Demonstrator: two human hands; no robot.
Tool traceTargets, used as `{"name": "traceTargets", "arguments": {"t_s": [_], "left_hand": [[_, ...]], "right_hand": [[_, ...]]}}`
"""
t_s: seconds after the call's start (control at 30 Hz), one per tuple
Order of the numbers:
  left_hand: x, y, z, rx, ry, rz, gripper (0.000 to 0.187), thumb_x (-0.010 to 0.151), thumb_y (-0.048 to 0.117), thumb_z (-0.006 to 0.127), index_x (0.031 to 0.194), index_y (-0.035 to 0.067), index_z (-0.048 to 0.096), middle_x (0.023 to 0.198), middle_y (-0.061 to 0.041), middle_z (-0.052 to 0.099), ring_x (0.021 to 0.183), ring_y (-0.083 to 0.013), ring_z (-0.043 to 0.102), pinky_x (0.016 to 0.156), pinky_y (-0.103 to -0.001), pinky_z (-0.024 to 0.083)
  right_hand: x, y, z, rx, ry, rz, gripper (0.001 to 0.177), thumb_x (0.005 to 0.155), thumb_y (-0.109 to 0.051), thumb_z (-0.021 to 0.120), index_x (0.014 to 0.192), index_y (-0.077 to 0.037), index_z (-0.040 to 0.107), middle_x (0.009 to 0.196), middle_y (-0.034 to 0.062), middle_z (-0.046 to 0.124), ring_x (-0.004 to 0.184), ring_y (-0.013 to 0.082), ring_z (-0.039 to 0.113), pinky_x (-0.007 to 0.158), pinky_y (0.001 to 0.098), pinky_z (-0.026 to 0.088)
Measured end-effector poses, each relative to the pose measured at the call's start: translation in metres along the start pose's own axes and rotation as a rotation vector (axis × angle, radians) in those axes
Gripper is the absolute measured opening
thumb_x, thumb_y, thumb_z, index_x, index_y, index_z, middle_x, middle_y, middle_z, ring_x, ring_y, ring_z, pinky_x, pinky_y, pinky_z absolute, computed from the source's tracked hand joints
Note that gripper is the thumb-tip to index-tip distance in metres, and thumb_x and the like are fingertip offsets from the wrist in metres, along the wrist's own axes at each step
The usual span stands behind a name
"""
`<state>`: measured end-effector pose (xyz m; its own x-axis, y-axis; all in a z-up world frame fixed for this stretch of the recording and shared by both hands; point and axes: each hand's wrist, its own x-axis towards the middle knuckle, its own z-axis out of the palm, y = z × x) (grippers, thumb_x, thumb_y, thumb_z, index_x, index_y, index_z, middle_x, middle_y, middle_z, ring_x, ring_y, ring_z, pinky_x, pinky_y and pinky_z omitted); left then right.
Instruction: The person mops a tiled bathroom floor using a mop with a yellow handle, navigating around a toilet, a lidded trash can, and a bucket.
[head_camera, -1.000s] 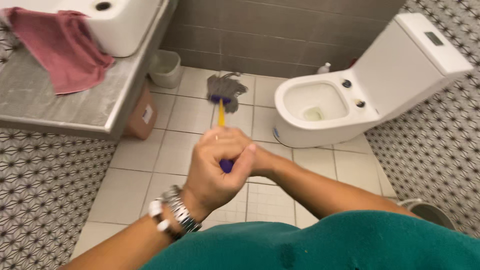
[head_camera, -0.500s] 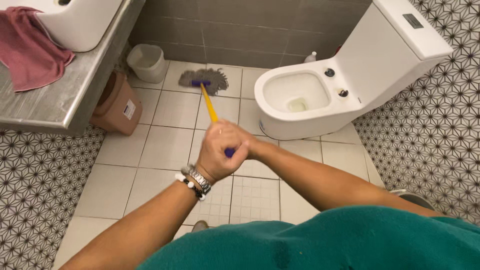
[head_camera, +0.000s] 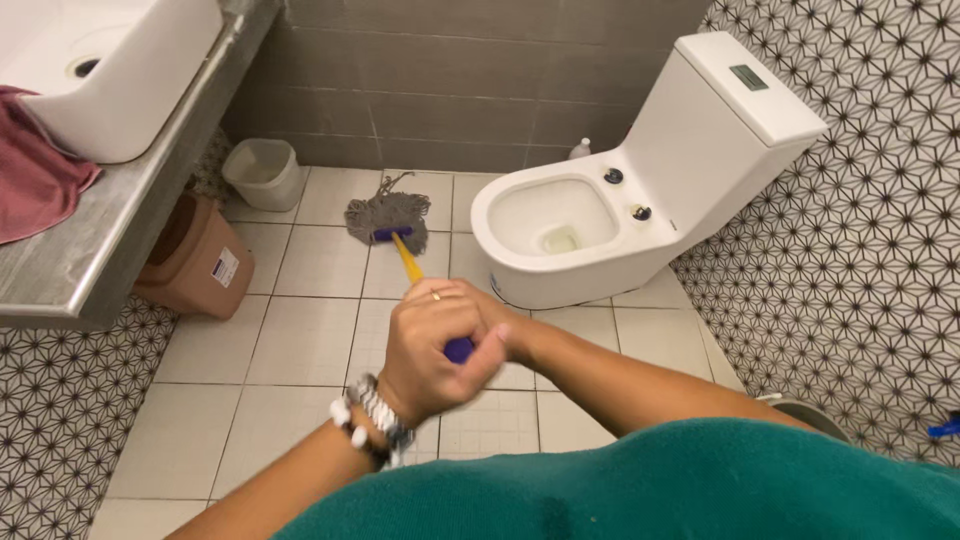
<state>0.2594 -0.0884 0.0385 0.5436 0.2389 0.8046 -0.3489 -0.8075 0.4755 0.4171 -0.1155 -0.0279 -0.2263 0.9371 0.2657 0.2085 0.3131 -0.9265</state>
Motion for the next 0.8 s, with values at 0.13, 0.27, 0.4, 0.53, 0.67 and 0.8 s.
{"name": "traceTargets", "arguments": {"t_s": [0.13, 0.27, 0.4, 0.53, 0.67, 0.8], "left_hand": [[-0.034, -0.06, 0.019, 0.041, -0.079, -0.047, 0.035, 0.081, 0.014, 0.074, 0.056, 0.009, 0.05, 0.056, -0.005, 0.055, 0.058, -0.0253, 0.058, 0.078, -0.038, 0.051], [-0.088, -0.067, 0.046, 0.072, -0.276, -0.061, 0.021, 0.078, 0.015, 0.075, 0.064, 0.011, 0.06, 0.069, -0.005, 0.063, 0.073, -0.0257, 0.061, 0.08, -0.04, 0.047], [-0.078, -0.031, 0.051, 0.083, -0.28, -0.004, 0.026, 0.078, 0.017, 0.074, 0.059, 0.014, 0.057, 0.065, -0.002, 0.061, 0.07, -0.0207, 0.061, 0.09, -0.042, 0.048], [-0.009, 0.001, 0.04, 0.019, -0.251, 0.101, 0.029, 0.078, 0.02, 0.076, 0.058, 0.013, 0.057, 0.062, -0.005, 0.058, 0.069, -0.0255, 0.059, 0.081, -0.04, 0.048], [0.028, 0.0, 0.046, -0.022, -0.232, 0.144, 0.027, 0.086, 0.02, 0.076, 0.066, 0.013, 0.059, 0.068, -0.004, 0.063, 0.064, -0.0215, 0.061, 0.078, -0.035, 0.05], [0.0, -0.037, 0.054, 0.079, -0.25, 0.15, 0.027, 0.084, 0.019, 0.076, 0.065, 0.013, 0.058, 0.065, -0.004, 0.06, 0.065, -0.0226, 0.06, 0.08, -0.038, 0.051]], "right_hand": [[0.0, 0.085, -0.006, 0.151, 0.013, 0.126, 0.029, 0.088, -0.019, 0.07, 0.111, -0.004, 0.062, 0.11, 0.0079, 0.067, 0.103, 0.0169, 0.064, 0.09, 0.0334, 0.055], [-0.032, 0.13, 0.004, -0.444, -0.071, -0.182, 0.035, 0.086, -0.028, 0.072, 0.115, -0.011, 0.064, 0.118, 0.0097, 0.068, 0.115, 0.0241, 0.064, 0.104, 0.0365, 0.053], [-0.067, 0.093, 0.016, -0.592, 0.004, -0.195, 0.039, 0.081, -0.021, 0.075, 0.116, -0.009, 0.065, 0.125, 0.0128, 0.067, 0.124, 0.0305, 0.06, 0.106, 0.0446, 0.042], [-0.068, 0.029, -0.001, -0.018, 0.051, 0.04, 0.033, 0.089, -0.018, 0.071, 0.119, -0.005, 0.064, 0.122, 0.0114, 0.067, 0.117, 0.0216, 0.065, 0.106, 0.0364, 0.053], [-0.077, 0.009, -0.022, 0.145, 0.223, 0.055, 0.033, 0.094, -0.017, 0.064, 0.125, -0.007, 0.063, 0.127, 0.0074, 0.066, 0.124, 0.0163, 0.063, 0.106, 0.0329, 0.052], [-0.06, 0.056, -0.027, -0.319, 0.116, 0.062, 0.034, 0.087, -0.015, 0.071, 0.119, -0.006, 0.063, 0.125, 0.009, 0.066, 0.118, 0.0184, 0.064, 0.099, 0.0331, 0.054]]}}
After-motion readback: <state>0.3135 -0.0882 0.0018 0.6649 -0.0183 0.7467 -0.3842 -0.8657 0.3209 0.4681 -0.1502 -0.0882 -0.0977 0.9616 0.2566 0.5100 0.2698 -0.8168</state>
